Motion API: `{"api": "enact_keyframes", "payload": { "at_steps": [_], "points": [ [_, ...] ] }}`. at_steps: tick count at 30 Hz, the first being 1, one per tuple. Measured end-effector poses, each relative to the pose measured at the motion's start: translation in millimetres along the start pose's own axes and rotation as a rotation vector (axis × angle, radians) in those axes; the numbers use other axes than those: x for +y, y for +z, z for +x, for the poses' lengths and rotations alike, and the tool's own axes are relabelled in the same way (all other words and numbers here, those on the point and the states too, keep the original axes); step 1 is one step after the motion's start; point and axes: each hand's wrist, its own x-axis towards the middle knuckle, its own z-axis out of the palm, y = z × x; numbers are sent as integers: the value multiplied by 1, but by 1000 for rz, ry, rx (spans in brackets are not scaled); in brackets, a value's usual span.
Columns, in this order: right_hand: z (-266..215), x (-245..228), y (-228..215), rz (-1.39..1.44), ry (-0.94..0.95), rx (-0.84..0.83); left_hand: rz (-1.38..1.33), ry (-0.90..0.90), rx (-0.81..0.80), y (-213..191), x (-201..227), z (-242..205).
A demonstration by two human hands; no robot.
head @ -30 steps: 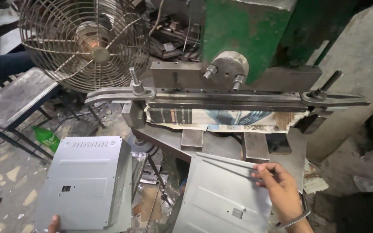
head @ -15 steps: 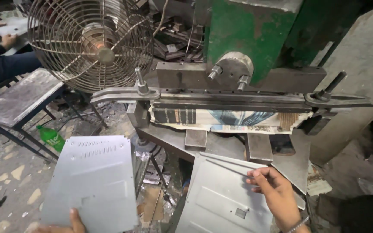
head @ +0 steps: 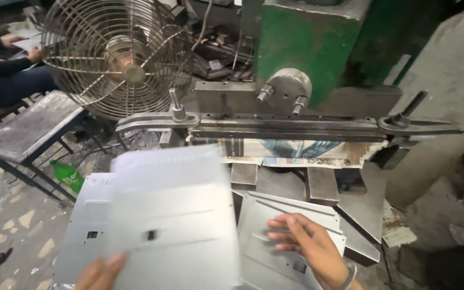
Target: Bending sections of metal sheets using an industrial stamping or bending machine.
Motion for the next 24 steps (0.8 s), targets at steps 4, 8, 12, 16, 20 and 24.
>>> {"api": "enact_keyframes", "payload": {
  "at_steps": [4,8,12,16,20,24],
  "points": [
    [-4,-30,-3,73,-7,80,-1460,-810,7,-182,212,315],
    [44,-27,-103,-55,-99,278,-1612,-785,-37,-191,283,420],
    [49,-59,-118,-89,-43,390,-1622,-688,-15,-184,308,448],
    [67,-43,-116,-95,-63,389,-1652,-787,-28,-184,296,442],
    [63,-40,-105,-84,-131,372,-1705,-828,-16,-187,292,439],
    [54,-56,-95,-60,-113,393,-1624,-783,0,-181,295,443]
  ]
}}
